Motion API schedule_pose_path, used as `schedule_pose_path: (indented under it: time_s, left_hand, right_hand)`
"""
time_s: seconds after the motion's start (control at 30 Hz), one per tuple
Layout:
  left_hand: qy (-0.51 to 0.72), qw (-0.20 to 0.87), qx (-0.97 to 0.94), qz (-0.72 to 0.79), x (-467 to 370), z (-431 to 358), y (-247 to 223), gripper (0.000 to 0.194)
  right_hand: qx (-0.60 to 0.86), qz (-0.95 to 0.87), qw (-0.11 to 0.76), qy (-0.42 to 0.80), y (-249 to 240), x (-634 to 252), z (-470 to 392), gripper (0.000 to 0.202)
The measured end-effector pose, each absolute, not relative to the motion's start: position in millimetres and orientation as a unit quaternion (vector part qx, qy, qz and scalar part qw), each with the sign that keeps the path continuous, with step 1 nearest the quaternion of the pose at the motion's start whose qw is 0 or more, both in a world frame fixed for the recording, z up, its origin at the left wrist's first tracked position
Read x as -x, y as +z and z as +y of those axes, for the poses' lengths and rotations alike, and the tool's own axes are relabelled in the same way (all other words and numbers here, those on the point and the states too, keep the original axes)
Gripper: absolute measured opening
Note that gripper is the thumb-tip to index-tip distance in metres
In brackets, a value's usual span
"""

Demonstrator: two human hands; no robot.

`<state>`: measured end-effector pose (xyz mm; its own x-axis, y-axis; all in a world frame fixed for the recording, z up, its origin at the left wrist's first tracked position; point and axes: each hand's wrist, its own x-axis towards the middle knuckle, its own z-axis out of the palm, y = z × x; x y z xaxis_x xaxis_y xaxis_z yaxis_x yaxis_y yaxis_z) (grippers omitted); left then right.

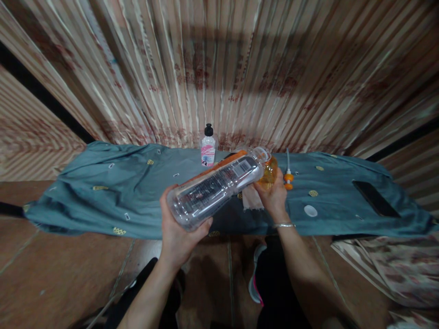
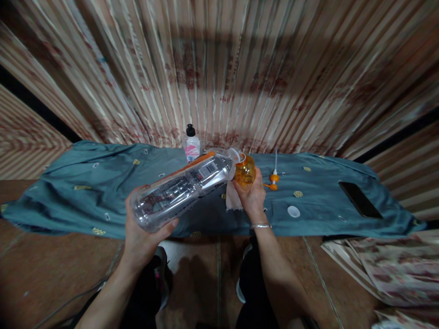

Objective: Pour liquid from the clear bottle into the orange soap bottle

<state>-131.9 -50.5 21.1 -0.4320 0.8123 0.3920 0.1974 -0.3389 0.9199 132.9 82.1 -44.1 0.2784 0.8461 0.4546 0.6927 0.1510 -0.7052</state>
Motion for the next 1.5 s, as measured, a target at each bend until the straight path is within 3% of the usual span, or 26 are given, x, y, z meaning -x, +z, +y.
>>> schedule_pose_path:
  time_s: [1.5]
  left_hand:
    - [0.660,0.224,-0.489,0.525,133.9,-52.0,21.4,0.090]
  right_hand:
    - [0.650,-0.595,0.466,0.078,-47.3,-134.2,84.4,0.093]
